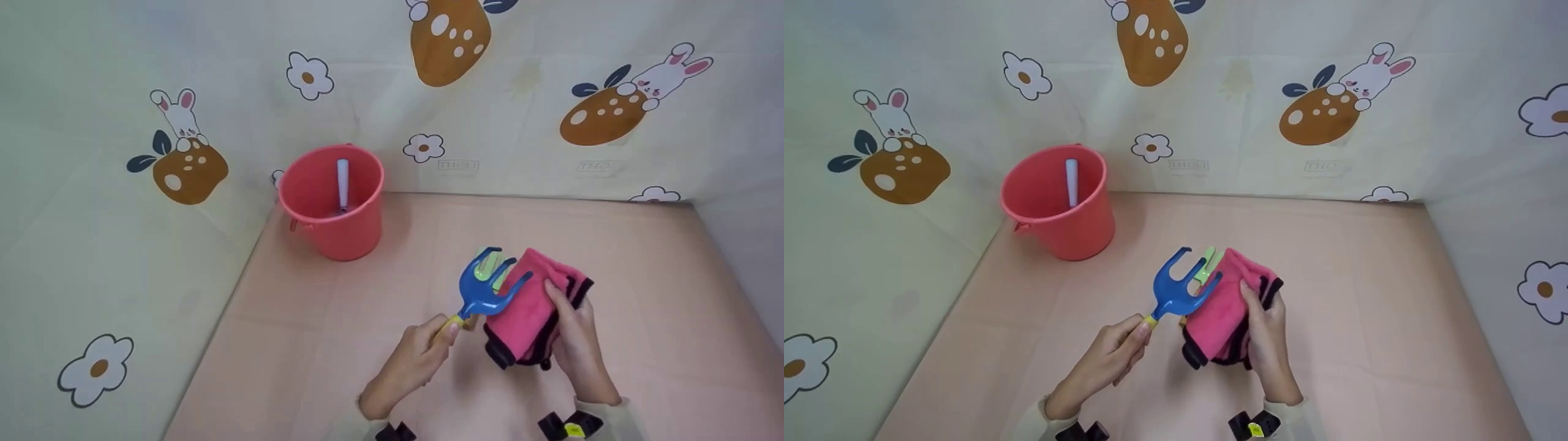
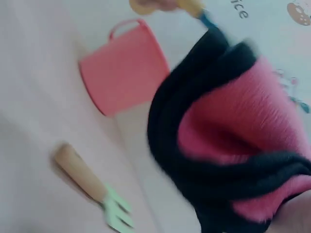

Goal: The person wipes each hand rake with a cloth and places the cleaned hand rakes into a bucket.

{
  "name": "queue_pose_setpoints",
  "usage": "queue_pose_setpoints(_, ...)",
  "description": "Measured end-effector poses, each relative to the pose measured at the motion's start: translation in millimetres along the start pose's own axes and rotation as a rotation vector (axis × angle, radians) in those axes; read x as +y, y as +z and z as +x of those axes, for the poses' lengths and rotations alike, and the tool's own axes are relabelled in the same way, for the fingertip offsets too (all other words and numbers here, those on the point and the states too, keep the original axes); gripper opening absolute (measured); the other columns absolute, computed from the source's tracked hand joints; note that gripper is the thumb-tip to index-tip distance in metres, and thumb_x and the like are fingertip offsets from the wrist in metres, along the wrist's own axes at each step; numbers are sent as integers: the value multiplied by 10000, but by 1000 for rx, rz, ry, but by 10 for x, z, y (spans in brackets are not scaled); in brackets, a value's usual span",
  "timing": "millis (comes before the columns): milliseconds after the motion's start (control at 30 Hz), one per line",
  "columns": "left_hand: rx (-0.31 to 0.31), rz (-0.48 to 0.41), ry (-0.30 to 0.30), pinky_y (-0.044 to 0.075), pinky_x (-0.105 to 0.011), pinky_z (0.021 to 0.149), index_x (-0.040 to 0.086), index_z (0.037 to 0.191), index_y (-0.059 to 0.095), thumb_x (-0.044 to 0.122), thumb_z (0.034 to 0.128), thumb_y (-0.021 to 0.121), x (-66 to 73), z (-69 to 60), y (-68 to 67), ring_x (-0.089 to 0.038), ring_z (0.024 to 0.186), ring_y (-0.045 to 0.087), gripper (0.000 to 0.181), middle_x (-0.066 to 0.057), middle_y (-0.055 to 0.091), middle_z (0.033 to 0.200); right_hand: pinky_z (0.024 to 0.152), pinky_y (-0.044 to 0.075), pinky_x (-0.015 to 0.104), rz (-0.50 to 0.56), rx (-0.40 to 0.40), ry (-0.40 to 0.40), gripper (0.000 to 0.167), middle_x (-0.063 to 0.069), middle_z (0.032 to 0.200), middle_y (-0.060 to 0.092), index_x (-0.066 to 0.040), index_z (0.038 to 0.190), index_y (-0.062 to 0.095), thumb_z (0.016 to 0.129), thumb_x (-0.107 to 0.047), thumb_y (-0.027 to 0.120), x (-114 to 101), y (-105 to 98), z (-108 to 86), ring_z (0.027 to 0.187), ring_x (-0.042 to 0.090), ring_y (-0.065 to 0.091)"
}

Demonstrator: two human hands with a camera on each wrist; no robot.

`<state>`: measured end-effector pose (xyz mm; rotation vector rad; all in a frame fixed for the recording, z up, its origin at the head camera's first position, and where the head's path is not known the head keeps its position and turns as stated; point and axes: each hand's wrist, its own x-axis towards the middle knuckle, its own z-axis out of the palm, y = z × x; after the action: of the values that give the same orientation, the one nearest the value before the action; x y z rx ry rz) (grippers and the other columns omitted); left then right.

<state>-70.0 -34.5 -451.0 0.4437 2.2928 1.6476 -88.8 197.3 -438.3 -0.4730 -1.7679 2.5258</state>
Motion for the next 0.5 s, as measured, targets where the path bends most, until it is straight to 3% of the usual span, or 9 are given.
queue_pose_setpoints(67, -7, -7, 41, 256, -145, 372, 84, 831, 522, 383, 990, 406, 20, 10, 30, -19, 408, 326, 358, 72, 380, 542, 893, 463, 206, 7, -76, 74, 295, -79, 1114, 568, -195, 1223, 365, 966, -259, 496, 82, 39, -9, 1031, 46, 572)
queue_pose_setpoints(200, 2, 22, 95, 281, -147, 444, 76, 846, 538, 354, 999, 396, 51, 38, 73, -3, 489, 360, 348, 80, 393, 587, 859, 498, 273, 129, -219, 185, 210, -47, 1048, 641, -183, 1188, 412, 989, -140, 363, 189, 104, -34, 981, 86, 623)
queue_pose_setpoints(433, 12, 63, 101, 285, -157, 511, 75, 844, 525, 345, 1004, 384, 43, 75, 84, -13, 555, 372, 343, 71, 380, 619, 872, 482, 284, 433, -511, 255, 288, 15, 1085, 622, -150, 1149, 408, 995, -125, 165, 223, 109, -47, 997, 124, 607)
queue_pose_setpoints(500, 8, 83, 102, 278, -157, 507, 83, 841, 516, 350, 1006, 375, 34, 81, 83, -10, 549, 363, 343, 78, 368, 617, 885, 472, 289, 496, -552, 274, 309, 20, 1102, 620, -149, 1146, 424, 1000, -139, 152, 225, 104, -50, 1013, 131, 600)
